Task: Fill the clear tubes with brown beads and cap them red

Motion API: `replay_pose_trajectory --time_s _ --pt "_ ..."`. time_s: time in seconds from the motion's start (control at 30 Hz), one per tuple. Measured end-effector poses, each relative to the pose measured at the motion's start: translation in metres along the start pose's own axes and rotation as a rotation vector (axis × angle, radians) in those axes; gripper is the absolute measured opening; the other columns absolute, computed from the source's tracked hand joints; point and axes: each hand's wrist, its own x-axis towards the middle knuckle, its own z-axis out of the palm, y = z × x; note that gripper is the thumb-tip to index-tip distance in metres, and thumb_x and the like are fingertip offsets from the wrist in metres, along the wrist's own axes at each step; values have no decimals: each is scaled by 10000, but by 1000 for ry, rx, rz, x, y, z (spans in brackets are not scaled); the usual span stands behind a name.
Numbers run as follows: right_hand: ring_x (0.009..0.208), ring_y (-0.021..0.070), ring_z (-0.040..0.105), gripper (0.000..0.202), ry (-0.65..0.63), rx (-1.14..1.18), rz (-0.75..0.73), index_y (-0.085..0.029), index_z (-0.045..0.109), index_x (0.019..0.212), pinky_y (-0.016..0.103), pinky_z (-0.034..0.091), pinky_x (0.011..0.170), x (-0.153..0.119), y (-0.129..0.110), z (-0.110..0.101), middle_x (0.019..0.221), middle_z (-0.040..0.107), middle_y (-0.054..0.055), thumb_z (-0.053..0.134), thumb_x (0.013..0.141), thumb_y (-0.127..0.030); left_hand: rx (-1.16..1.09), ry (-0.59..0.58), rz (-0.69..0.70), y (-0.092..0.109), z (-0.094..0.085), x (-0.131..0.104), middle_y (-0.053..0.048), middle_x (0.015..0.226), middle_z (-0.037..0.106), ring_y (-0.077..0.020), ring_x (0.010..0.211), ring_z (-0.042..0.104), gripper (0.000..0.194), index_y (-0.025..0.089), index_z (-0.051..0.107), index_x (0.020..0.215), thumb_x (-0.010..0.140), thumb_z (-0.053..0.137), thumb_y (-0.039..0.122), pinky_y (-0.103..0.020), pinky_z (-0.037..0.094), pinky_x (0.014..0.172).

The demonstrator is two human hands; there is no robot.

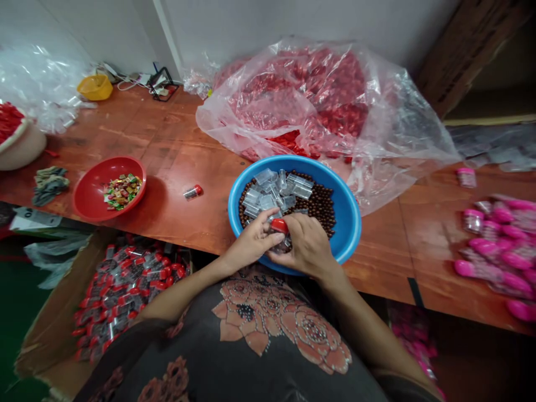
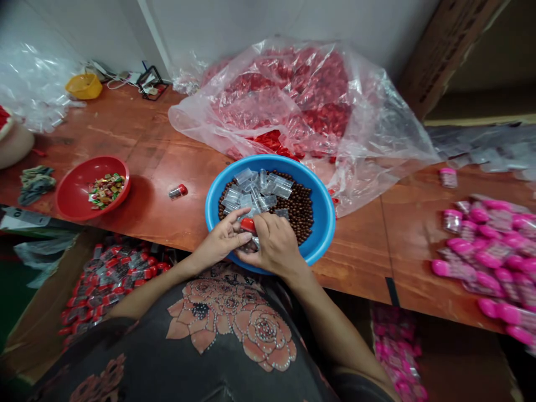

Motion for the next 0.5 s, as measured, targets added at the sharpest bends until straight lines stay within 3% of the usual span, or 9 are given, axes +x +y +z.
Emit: replay_pose_trajectory --time_s 0.17,0.27,0.37,0.43,0.5 --pt "850 288 573 505 -71 17 2 -185 567 1079 441 451 740 0 -14 1 895 643 111 606 793 -599 -1 -33 -27 -2 -10 -12 -68 1038 659 -145 885 646 590 201 524 1320 776 745 259 -277 530 820" --pt "1043 326 596 725 -239 155 -8 -188 482 1337 497 492 853 2 -23 0 1180 645 148 631 802 -654 10 28 -70 6 -32 -31 -71 1054 680 -154 869 674 589 221 539 1315 774 758 300 -306 549 830" --pt "1266 393 512 943 -283 296 -3 -274 252 1543 600 489 961 2 -15 -7 1486 461 159 667 786 -653 110 242 -95 22 -79 -65 -68 973 710 -167 824 693 594 210 544 1325 786 747 355 -321 559 811" --pt "1288 407 507 874 -137 347 121 -339 245 1553 647 481 978 -1 4 -14 1501 449 139 674 825 -560 225 465 -74 32 -122 -97 -58 936 718 -164 811 686 635 184 543 1325 759 764 371 -305 549 811" --pt "1203 405 579 731 110 377 343 -392 375 1497 668 491 938 -8 34 -20 1420 532 131 676 839 -495 377 648 -103 35 -166 -130 -46 909 717 -166 782 670 686 154 539 1322 725 774 397 -304 540 796"
